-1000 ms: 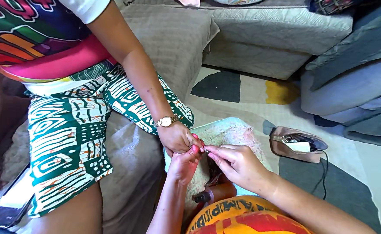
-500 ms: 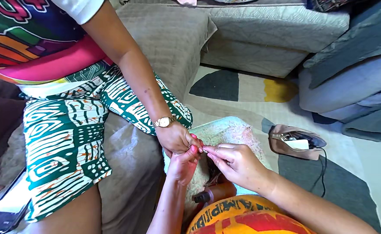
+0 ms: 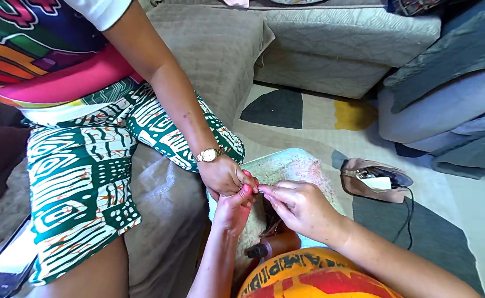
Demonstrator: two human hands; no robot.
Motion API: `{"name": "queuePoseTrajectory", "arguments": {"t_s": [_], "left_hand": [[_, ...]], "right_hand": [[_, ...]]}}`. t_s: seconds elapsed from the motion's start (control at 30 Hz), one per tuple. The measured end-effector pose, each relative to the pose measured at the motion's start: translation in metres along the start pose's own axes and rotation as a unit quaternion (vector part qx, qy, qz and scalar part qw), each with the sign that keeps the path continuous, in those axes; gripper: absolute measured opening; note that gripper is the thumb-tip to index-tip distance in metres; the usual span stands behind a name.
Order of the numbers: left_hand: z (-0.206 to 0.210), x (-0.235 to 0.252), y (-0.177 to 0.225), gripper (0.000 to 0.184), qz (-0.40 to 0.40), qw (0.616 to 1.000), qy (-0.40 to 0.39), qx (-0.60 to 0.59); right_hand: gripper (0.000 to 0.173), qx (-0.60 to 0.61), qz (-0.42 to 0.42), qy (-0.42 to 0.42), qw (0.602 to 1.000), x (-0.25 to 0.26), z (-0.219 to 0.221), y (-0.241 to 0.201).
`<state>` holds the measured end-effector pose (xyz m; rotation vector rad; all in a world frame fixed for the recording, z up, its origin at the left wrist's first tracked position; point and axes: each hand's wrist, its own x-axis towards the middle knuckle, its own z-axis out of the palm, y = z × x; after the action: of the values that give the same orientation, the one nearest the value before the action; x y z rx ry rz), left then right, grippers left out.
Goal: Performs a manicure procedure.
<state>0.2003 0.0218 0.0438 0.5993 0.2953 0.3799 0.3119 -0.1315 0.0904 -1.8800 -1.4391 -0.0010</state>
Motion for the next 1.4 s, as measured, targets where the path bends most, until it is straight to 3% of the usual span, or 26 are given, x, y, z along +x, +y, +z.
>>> {"name": "queuePoseTrajectory", "arguments": {"t_s": [0.47, 1.4], "left_hand": [[0.001, 0.0004, 0.0, 0.028, 0.005, 1.0, -0.005, -0.003], [0.0007, 0.0004, -0.0007, 0.029, 0.008, 1.0, 0.005, 0.0]], "right_hand": [[0.029, 0.138, 0.047, -0.018, 0.989, -0.0007, -0.0027, 0.0046], [0.028, 0.124, 0.051, -0.014, 0.991, 0.0019, 0.0009, 0.0055]]}}
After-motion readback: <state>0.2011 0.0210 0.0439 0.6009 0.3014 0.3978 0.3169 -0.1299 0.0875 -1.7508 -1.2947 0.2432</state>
